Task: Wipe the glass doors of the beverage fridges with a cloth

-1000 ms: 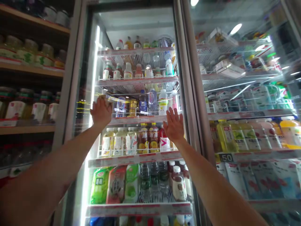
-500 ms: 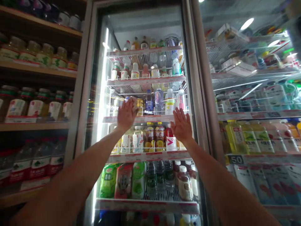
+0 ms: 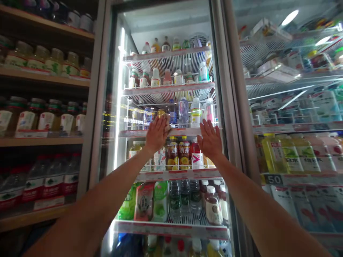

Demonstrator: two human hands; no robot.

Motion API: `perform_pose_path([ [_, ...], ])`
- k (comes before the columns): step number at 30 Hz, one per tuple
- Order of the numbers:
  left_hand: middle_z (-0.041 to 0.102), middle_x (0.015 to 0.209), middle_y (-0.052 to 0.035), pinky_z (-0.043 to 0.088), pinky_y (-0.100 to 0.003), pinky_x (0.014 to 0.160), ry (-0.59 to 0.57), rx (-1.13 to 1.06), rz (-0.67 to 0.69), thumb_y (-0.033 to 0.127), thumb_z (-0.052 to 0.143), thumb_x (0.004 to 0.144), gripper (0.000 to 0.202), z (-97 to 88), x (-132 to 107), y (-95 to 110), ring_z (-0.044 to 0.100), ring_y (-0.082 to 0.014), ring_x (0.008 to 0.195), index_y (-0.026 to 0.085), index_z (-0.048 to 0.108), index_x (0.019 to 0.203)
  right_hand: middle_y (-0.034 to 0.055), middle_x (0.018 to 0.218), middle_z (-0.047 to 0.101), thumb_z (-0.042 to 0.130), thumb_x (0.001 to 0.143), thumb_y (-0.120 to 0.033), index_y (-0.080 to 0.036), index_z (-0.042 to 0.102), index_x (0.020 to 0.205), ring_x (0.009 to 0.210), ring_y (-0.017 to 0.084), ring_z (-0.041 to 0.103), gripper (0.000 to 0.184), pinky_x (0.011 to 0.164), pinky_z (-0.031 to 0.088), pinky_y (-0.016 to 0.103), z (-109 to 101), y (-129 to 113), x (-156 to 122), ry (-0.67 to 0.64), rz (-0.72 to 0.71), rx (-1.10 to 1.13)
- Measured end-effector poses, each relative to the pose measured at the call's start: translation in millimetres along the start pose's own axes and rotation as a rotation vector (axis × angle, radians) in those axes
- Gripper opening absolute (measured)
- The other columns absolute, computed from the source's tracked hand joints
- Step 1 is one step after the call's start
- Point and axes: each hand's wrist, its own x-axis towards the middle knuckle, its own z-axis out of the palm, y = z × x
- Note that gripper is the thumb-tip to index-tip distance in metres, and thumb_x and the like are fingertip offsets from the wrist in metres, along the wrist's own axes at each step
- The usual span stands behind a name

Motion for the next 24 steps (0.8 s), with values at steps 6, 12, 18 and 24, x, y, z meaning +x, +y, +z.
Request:
perform_pose_path([
  [6,0.028,0.148,-0.0183,0.023,-0.05,0.111,0.15,0.04,-0.584,0.029,0.034,0.088,0.057,-28.2,-14,-90,0.019,-0.0303,0.139,0.003,0.03,0.138,0.0091,0.146,0.035,0.028,0.092,-0.036,-0.018,0.025,0.143,0.136,0.024,0.026,0.054,0.109,0.021,0.049,-1,-3,1,-0.027,0.032,0.003],
  [12,0.032,0.147,-0.0115,0.025,-0.05,0.11,0.069,-0.023,-0.116,0.033,0.033,0.09,0.052,2.5,3,13,0.021,-0.0287,0.138,0.011,0.036,0.137,0.0092,0.145,0.036,0.028,0.092,-0.036,-0.018,0.026,0.143,0.136,0.023,0.026,0.053,0.109,0.022,0.047,0,-2,0,-0.016,0.032,0.003],
  [18,0.04,0.143,-0.0083,0.026,-0.044,0.111,0.062,-0.065,0.203,0.026,0.032,0.091,0.046,16.4,-6,45,0.028,-0.0234,0.136,0.013,0.042,0.134,0.009,0.146,0.035,0.028,0.092,-0.036,-0.02,0.023,0.144,0.136,0.024,0.027,0.054,0.108,0.022,0.049,1,2,-1,-0.01,0.009,0.032],
  [24,0.038,0.143,-0.0176,0.024,-0.054,0.11,0.275,-0.078,-0.269,0.027,0.033,0.089,0.049,-0.8,-25,-59,0.024,-0.0287,0.137,0.008,0.038,0.134,0.0103,0.144,0.038,0.028,0.092,-0.036,-0.016,0.032,0.14,0.136,0.023,0.027,0.052,0.109,0.021,0.047,-1,-3,0,0.0,0.036,0.029],
])
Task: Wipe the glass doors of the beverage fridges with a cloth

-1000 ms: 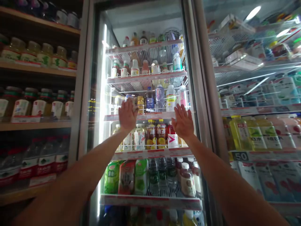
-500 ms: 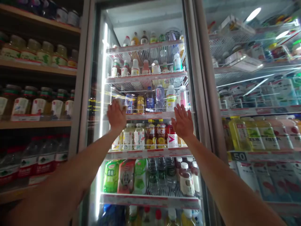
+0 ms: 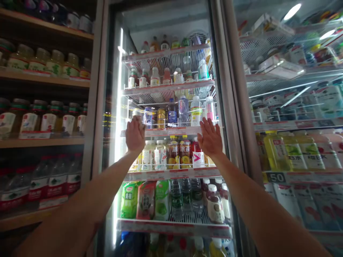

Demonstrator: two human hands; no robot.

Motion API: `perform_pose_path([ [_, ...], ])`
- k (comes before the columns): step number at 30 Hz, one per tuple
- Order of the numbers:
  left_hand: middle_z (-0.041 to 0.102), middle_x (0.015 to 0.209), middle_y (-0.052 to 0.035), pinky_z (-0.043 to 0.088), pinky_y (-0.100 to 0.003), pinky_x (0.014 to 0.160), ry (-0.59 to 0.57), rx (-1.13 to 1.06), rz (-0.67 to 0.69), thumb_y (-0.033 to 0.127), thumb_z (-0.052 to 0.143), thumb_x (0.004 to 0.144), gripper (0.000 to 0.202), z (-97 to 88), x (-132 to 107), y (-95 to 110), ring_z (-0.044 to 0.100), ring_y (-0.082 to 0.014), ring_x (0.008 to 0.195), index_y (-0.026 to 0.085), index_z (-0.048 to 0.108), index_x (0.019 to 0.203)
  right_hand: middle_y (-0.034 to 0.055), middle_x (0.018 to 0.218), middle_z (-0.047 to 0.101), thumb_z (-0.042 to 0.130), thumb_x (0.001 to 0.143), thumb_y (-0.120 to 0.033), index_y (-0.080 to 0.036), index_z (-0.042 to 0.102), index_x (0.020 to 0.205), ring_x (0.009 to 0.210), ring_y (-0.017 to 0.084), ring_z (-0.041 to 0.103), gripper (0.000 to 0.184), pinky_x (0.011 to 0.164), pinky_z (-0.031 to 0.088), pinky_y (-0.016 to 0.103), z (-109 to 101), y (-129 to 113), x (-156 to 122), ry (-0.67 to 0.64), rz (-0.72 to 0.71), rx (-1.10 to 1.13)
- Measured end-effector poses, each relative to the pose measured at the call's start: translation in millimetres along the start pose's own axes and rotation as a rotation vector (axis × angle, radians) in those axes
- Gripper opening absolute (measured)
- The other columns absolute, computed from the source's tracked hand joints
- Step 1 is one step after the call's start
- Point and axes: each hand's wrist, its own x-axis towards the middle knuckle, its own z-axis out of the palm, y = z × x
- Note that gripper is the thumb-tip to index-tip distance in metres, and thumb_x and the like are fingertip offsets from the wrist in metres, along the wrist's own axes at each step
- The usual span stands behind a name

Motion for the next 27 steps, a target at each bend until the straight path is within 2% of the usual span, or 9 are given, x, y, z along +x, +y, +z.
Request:
perform_pose_path([
  [3,0.04,0.142,-0.0165,0.025,-0.052,0.111,0.039,-0.039,0.002,0.016,0.032,0.086,0.049,2.6,0,5,0.028,-0.0251,0.136,0.009,0.038,0.134,0.0106,0.144,0.038,0.028,0.092,-0.036,-0.014,0.036,0.138,0.136,0.023,0.028,0.052,0.109,0.022,0.047,-1,-1,1,-0.008,0.005,-0.013],
  [7,0.051,0.135,-0.0058,0.034,-0.037,0.11,-0.094,-0.095,0.215,0.006,0.036,0.081,0.05,4.7,16,27,0.042,-0.0175,0.128,0.017,0.048,0.128,0.01,0.143,0.039,0.026,0.092,-0.036,-0.015,0.036,0.138,0.136,0.023,0.029,0.051,0.108,0.023,0.047,-2,0,1,-0.022,0.002,-0.021],
  [10,0.049,0.135,-0.0118,0.031,-0.043,0.111,-0.108,-0.053,0.176,0.003,0.035,0.078,0.051,-3.1,35,16,0.038,-0.0233,0.131,0.01,0.049,0.126,0.0082,0.144,0.038,0.027,0.091,-0.036,-0.018,0.033,0.14,0.136,0.022,0.028,0.052,0.108,0.023,0.047,-2,0,1,-0.028,0.009,-0.015],
  [12,0.045,0.138,-0.0163,0.029,-0.047,0.111,-0.103,-0.014,0.111,0.003,0.036,0.076,0.051,-5.7,35,11,0.033,-0.0271,0.133,0.006,0.048,0.127,0.009,0.144,0.038,0.028,0.091,-0.035,-0.017,0.034,0.139,0.136,0.022,0.028,0.052,0.108,0.023,0.046,-2,-1,2,-0.027,0.011,-0.019],
  [15,0.041,0.141,-0.0161,0.028,-0.048,0.111,-0.138,-0.017,0.163,0.012,0.043,0.079,0.052,0.6,11,32,0.029,-0.0283,0.135,0.007,0.043,0.13,0.0107,0.143,0.04,0.029,0.091,-0.035,-0.014,0.037,0.137,0.135,0.023,0.03,0.051,0.108,0.023,0.046,-2,-2,1,-0.013,0.003,-0.027],
  [18,0.041,0.142,-0.0101,0.027,-0.048,0.111,-0.177,-0.048,0.304,0.028,0.043,0.086,0.049,11.4,-22,69,0.025,-0.0264,0.137,0.015,0.042,0.133,0.0099,0.143,0.04,0.029,0.092,-0.035,-0.016,0.037,0.137,0.135,0.023,0.03,0.05,0.109,0.023,0.046,-1,-1,1,0.012,-0.005,-0.016],
  [20,0.043,0.142,-0.0055,0.026,-0.048,0.111,-0.219,-0.064,0.412,0.031,0.038,0.089,0.045,13.3,-35,81,0.023,-0.024,0.138,0.02,0.044,0.132,0.0093,0.143,0.039,0.028,0.092,-0.035,-0.017,0.035,0.138,0.135,0.022,0.03,0.051,0.108,0.022,0.046,0,0,0,0.018,-0.008,-0.001],
  [23,0.045,0.14,-0.0032,0.024,-0.045,0.112,-0.261,-0.051,0.446,0.028,0.034,0.091,0.043,3.7,-34,60,0.026,-0.0206,0.137,0.023,0.044,0.132,0.0088,0.144,0.038,0.028,0.092,-0.035,-0.019,0.032,0.14,0.135,0.022,0.029,0.051,0.108,0.021,0.047,1,2,-1,0.005,-0.009,0.021],
  [27,0.044,0.141,-0.006,0.023,-0.055,0.11,-0.162,0.021,0.131,0.027,0.035,0.091,0.045,-12.4,-22,8,0.027,-0.0261,0.136,0.022,0.041,0.135,0.0079,0.146,0.035,0.029,0.091,-0.036,-0.02,0.03,0.141,0.136,0.024,0.028,0.052,0.109,0.019,0.049,1,6,0,-0.013,0.002,0.037],
])
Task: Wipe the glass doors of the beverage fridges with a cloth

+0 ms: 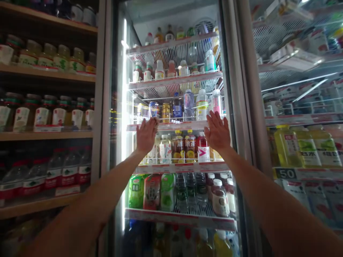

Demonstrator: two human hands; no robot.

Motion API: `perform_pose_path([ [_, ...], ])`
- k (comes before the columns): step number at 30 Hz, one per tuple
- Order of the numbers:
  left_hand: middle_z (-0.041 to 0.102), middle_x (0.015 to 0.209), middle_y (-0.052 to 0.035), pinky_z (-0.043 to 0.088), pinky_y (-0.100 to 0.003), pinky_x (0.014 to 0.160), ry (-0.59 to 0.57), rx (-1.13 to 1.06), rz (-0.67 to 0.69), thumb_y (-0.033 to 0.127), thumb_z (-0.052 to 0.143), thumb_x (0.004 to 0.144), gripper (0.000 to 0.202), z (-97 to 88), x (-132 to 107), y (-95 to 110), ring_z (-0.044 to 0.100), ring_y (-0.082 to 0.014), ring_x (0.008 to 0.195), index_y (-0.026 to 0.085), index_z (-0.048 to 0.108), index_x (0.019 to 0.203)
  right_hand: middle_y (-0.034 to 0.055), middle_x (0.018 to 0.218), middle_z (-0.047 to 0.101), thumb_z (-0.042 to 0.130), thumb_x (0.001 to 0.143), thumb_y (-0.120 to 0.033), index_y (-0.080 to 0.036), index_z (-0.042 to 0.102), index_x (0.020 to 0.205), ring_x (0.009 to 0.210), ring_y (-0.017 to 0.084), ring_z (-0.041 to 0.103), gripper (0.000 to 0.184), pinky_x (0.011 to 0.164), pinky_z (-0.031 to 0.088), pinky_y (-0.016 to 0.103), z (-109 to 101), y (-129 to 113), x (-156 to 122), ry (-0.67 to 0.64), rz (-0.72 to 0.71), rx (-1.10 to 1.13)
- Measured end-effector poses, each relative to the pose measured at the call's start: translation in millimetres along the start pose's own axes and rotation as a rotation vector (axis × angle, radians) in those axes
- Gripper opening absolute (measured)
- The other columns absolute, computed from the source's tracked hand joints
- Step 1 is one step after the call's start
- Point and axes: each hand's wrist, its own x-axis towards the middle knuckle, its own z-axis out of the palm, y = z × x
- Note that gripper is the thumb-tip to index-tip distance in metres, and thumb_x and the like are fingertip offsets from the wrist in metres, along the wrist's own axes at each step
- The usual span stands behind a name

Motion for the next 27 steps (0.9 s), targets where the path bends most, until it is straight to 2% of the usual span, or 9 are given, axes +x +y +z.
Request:
perform_pose_path([
  [3,0.041,0.142,-0.0078,0.025,-0.057,0.108,0.071,-0.006,-0.17,0.023,0.032,0.091,0.046,4.8,-5,9,0.022,-0.0284,0.138,0.019,0.041,0.135,0.0087,0.146,0.034,0.03,0.091,-0.035,-0.019,0.03,0.141,0.136,0.025,0.027,0.053,0.109,0.018,0.049,0,-2,1,-0.016,0.016,0.01],
  [7,0.045,0.14,-0.0023,0.027,-0.049,0.111,-0.073,-0.048,0.208,0.019,0.034,0.09,0.043,23.8,-19,78,0.025,-0.0251,0.137,0.021,0.047,0.131,0.0094,0.147,0.033,0.028,0.092,-0.037,-0.019,0.028,0.142,0.137,0.025,0.025,0.054,0.109,0.018,0.051,0,-24,-7,-0.034,0.001,0.023],
  [9,0.044,0.141,-0.0006,0.027,-0.048,0.111,-0.125,-0.056,0.344,0.019,0.036,0.089,0.044,26.2,-23,94,0.025,-0.0238,0.137,0.023,0.045,0.132,0.009,0.146,0.034,0.028,0.092,-0.038,-0.02,0.027,0.142,0.137,0.023,0.024,0.053,0.109,0.018,0.051,1,-37,-15,-0.052,-0.025,0.025],
  [12,0.044,0.141,-0.0037,0.026,-0.046,0.112,-0.105,-0.05,0.241,0.018,0.036,0.088,0.045,14.9,-23,65,0.026,-0.0228,0.137,0.021,0.044,0.133,0.0092,0.145,0.036,0.028,0.093,-0.036,-0.02,0.026,0.143,0.138,0.023,0.024,0.053,0.11,0.018,0.05,0,-48,-28,-0.056,-0.051,0.015],
  [16,0.043,0.14,-0.0165,0.021,-0.055,0.111,0.163,-0.022,-0.268,0.019,0.028,0.09,0.046,-5.2,-18,-15,0.027,-0.0273,0.136,0.01,0.041,0.133,0.0088,0.146,0.035,0.029,0.092,-0.035,-0.02,0.021,0.144,0.138,0.022,0.023,0.054,0.111,0.015,0.05,-1,-46,-37,-0.06,-0.071,0.013],
  [19,0.041,0.141,-0.0169,0.021,-0.058,0.11,0.263,-0.012,-0.376,0.02,0.025,0.09,0.048,-0.4,-25,-20,0.022,-0.028,0.138,0.01,0.038,0.135,0.0086,0.146,0.035,0.03,0.092,-0.035,-0.021,0.021,0.144,0.138,0.022,0.024,0.055,0.111,0.016,0.05,0,-45,-38,-0.052,-0.062,0.003],
  [21,0.045,0.139,-0.0097,0.026,-0.051,0.11,0.2,-0.028,-0.235,0.021,0.031,0.09,0.045,12.9,-35,13,0.022,-0.0252,0.138,0.017,0.044,0.132,0.009,0.146,0.035,0.031,0.092,-0.035,-0.02,0.023,0.144,0.137,0.022,0.025,0.055,0.111,0.016,0.05,0,-45,-38,-0.043,-0.066,0.001],
  [24,0.045,0.14,-0.0032,0.026,-0.046,0.111,0.013,-0.057,0.2,0.018,0.036,0.088,0.045,33.0,-50,71,0.021,-0.0225,0.139,0.023,0.045,0.132,0.0097,0.145,0.035,0.032,0.092,-0.034,-0.02,0.025,0.143,0.137,0.023,0.025,0.054,0.11,0.018,0.05,0,-44,-38,-0.033,-0.076,0.009],
  [27,0.045,0.14,-0.002,0.026,-0.045,0.112,-0.055,-0.067,0.39,0.019,0.037,0.089,0.045,34.8,-56,80,0.024,-0.0217,0.138,0.023,0.043,0.133,0.0096,0.144,0.037,0.033,0.092,-0.034,-0.02,0.027,0.142,0.137,0.023,0.027,0.053,0.109,0.02,0.05,1,-42,-38,-0.025,-0.083,0.014],
])
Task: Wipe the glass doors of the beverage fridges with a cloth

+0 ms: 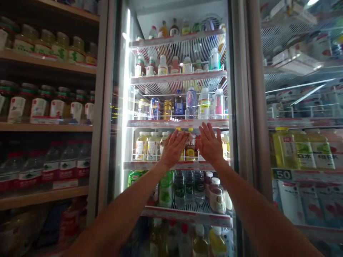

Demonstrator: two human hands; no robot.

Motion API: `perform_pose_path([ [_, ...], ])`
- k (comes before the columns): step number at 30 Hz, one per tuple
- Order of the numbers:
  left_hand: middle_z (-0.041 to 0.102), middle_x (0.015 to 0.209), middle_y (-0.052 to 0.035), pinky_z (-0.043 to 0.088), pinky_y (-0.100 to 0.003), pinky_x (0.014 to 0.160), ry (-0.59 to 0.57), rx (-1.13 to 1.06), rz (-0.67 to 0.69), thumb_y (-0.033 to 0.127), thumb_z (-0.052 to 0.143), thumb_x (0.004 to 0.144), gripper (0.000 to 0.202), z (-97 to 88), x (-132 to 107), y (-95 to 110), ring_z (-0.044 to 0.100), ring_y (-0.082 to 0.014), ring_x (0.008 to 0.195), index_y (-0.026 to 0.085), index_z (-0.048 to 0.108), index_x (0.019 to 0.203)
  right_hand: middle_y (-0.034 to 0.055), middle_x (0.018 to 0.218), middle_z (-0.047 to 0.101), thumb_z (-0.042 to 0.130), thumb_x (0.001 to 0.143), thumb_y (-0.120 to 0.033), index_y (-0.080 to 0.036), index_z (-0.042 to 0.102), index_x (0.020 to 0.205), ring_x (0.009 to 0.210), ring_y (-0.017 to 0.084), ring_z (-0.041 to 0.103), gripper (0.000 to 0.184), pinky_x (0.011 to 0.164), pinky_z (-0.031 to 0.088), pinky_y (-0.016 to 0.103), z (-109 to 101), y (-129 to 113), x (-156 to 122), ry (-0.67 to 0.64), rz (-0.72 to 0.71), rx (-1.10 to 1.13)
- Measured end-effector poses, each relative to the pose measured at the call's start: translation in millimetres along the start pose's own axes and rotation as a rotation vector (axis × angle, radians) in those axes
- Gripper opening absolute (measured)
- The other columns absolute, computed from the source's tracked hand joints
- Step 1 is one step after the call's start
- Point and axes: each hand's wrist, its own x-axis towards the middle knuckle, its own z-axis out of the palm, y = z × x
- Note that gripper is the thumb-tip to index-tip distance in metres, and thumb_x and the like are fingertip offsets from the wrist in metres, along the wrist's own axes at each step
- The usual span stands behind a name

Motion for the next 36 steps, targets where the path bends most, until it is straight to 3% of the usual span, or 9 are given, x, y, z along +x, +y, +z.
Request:
perform_pose_path([
  [3,0.046,0.139,-0.0068,0.026,-0.047,0.111,0.043,0.031,-0.171,0.022,0.036,0.089,0.044,-21.1,-22,-49,0.027,-0.0236,0.136,0.02,0.045,0.132,0.0091,0.143,0.039,0.033,0.091,-0.033,-0.02,0.03,0.141,0.136,0.023,0.028,0.052,0.109,0.02,0.049,0,0,0,0.002,0.001,-0.007],
  [8,0.042,0.14,-0.0178,0.022,-0.054,0.11,0.337,0.125,-0.82,0.025,0.03,0.091,0.046,-49.1,-56,-120,0.022,-0.0283,0.138,0.01,0.043,0.132,0.0092,0.145,0.037,0.033,0.091,-0.034,-0.019,0.027,0.142,0.137,0.022,0.025,0.053,0.11,0.018,0.049,-1,-3,0,-0.011,0.015,-0.001],
  [10,0.04,0.141,-0.0173,0.021,-0.056,0.111,0.326,0.097,-0.789,0.025,0.029,0.091,0.046,-40.9,-53,-104,0.017,-0.0284,0.139,0.011,0.042,0.133,0.0084,0.145,0.037,0.032,0.091,-0.033,-0.02,0.027,0.142,0.137,0.021,0.024,0.053,0.111,0.017,0.049,0,-3,0,-0.017,0.021,-0.009],
  [17,0.047,0.139,-0.0032,0.021,-0.048,0.113,0.023,-0.041,-0.113,0.02,0.04,0.087,0.044,-0.5,-22,-5,0.022,-0.0218,0.138,0.025,0.046,0.131,0.0091,0.145,0.036,0.034,0.091,-0.032,-0.02,0.027,0.143,0.137,0.023,0.026,0.054,0.11,0.018,0.049,2,1,-1,0.011,-0.008,0.003],
  [20,0.047,0.138,-0.0061,0.023,-0.047,0.112,0.028,-0.015,-0.195,0.021,0.038,0.088,0.044,-17.8,-44,-42,0.023,-0.0214,0.138,0.022,0.045,0.132,0.0087,0.145,0.036,0.034,0.091,-0.031,-0.02,0.027,0.142,0.136,0.022,0.027,0.053,0.11,0.019,0.049,1,2,-2,0.007,-0.01,0.002],
  [25,0.042,0.14,-0.016,0.023,-0.053,0.11,0.355,0.137,-0.743,0.027,0.029,0.092,0.045,-48.8,-92,-114,0.022,-0.0261,0.139,0.014,0.042,0.133,0.0098,0.143,0.039,0.037,0.09,-0.032,-0.018,0.034,0.139,0.135,0.023,0.029,0.052,0.11,0.019,0.048,2,-1,-1,0.031,-0.001,-0.02],
  [28,0.043,0.14,-0.0136,0.026,-0.05,0.11,0.332,0.14,-0.674,0.024,0.03,0.091,0.044,-38.4,-95,-88,0.018,-0.0242,0.14,0.017,0.042,0.134,0.0093,0.143,0.04,0.036,0.09,-0.032,-0.019,0.033,0.14,0.135,0.023,0.03,0.051,0.11,0.02,0.049,1,-2,-1,0.023,0.017,-0.013],
  [33,0.048,0.137,-0.0039,0.026,-0.045,0.112,0.089,0.061,-0.143,0.02,0.041,0.087,0.045,-4.1,-77,11,0.019,-0.0223,0.139,0.023,0.046,0.131,0.0105,0.142,0.041,0.035,0.091,-0.033,-0.017,0.035,0.139,0.135,0.024,0.031,0.051,0.109,0.02,0.049,1,0,-2,0.019,0.005,-0.016],
  [36,0.05,0.136,-0.0007,0.025,-0.042,0.113,0.026,0.037,0.036,0.019,0.044,0.086,0.044,-5.1,-89,21,0.021,-0.0213,0.139,0.025,0.048,0.129,0.0108,0.142,0.04,0.035,0.091,-0.033,-0.017,0.035,0.139,0.135,0.024,0.03,0.051,0.109,0.02,0.049,2,3,1,-0.002,-0.004,-0.013],
])
